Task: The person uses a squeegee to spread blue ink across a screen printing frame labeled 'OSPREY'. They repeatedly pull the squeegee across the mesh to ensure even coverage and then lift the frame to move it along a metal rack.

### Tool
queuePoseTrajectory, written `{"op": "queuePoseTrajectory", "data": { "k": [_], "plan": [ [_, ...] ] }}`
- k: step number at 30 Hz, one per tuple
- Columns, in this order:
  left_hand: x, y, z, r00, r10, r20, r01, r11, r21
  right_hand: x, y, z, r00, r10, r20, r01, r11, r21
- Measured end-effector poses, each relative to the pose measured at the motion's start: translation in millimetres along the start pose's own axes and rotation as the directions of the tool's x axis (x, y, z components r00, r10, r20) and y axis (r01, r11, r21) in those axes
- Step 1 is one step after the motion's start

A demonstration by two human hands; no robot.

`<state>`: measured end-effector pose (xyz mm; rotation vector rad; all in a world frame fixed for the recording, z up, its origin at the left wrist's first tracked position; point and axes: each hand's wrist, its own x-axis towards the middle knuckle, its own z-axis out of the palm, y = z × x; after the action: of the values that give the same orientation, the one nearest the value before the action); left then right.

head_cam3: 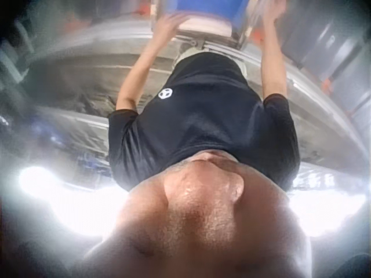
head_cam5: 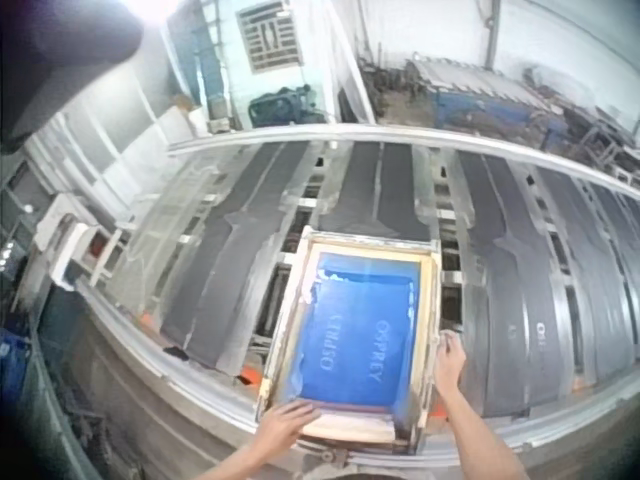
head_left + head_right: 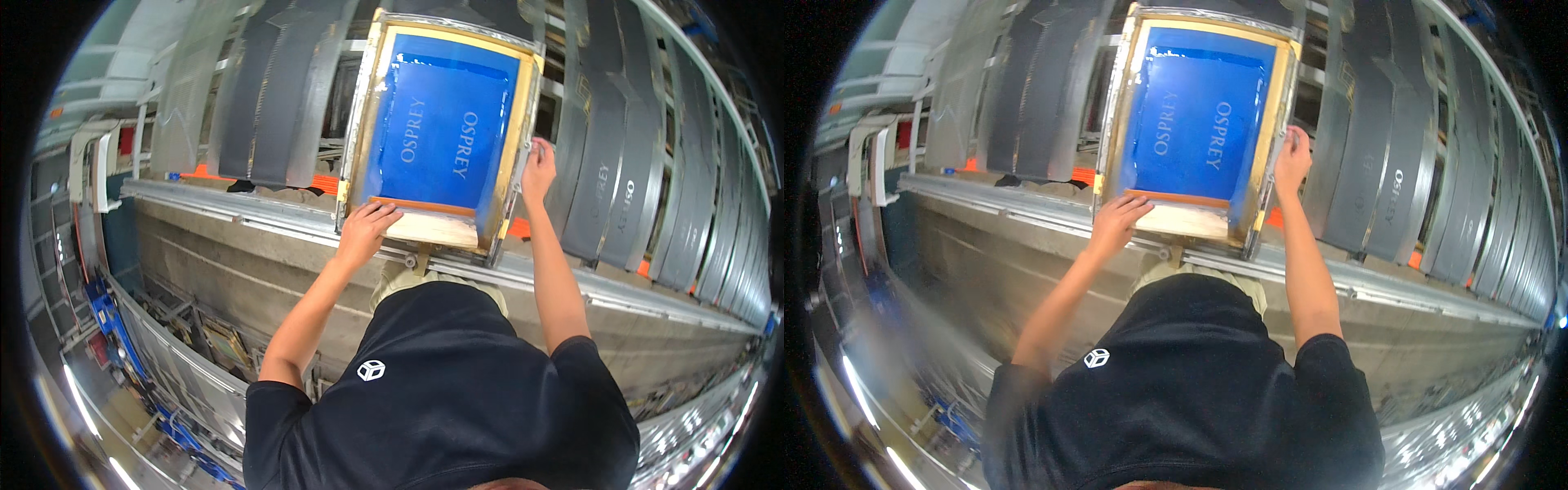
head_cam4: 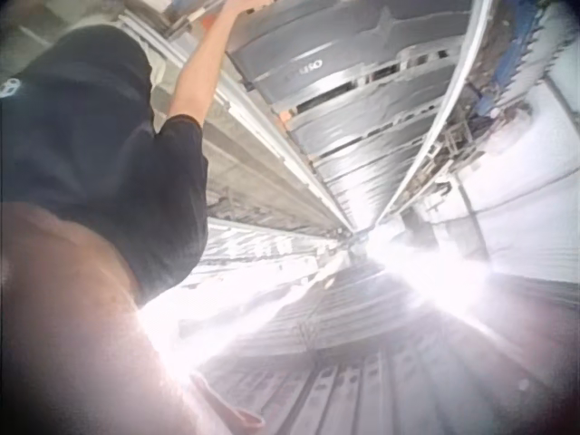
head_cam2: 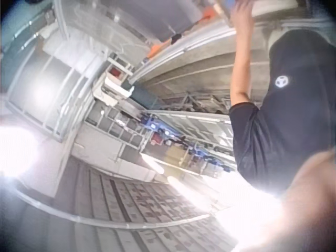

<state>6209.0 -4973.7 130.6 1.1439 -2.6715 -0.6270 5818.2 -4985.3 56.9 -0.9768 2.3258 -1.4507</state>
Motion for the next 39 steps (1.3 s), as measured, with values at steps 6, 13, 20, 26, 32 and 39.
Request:
{"op": "queuePoseTrajectory", "data": {
  "k": [6, 13, 20, 26, 32, 39],
  "plan": [
    [-28, 10, 3, 0.999, -0.015, 0.041, 0.015, 1.000, -0.004, 5, 2, 0, 0.994, 0.105, 0.035, -0.099, 0.985, -0.141],
    [68, -2, 24, 0.996, 0.049, -0.077, -0.037, 0.988, 0.151, 26, 0, -27, 0.963, 0.186, 0.193, -0.140, 0.963, -0.230],
    [265, -55, -25, 0.967, -0.199, 0.158, 0.184, 0.977, 0.104, 98, -89, -19, 0.755, -0.356, 0.550, 0.565, 0.779, -0.271],
    [349, -65, -66, 0.976, -0.092, 0.195, 0.086, 0.996, 0.036, 166, -121, 46, 0.662, 0.047, 0.748, 0.450, 0.774, -0.446],
    [257, -49, -18, 0.997, -0.049, 0.067, 0.043, 0.996, 0.083, 58, -58, 37, 0.793, -0.225, 0.566, 0.525, 0.723, -0.448],
    [87, -1, -5, 0.998, -0.014, 0.059, 0.012, 0.999, 0.045, -104, -65, -44, 0.795, -0.176, 0.580, 0.383, 0.887, -0.256]
  ]
}}
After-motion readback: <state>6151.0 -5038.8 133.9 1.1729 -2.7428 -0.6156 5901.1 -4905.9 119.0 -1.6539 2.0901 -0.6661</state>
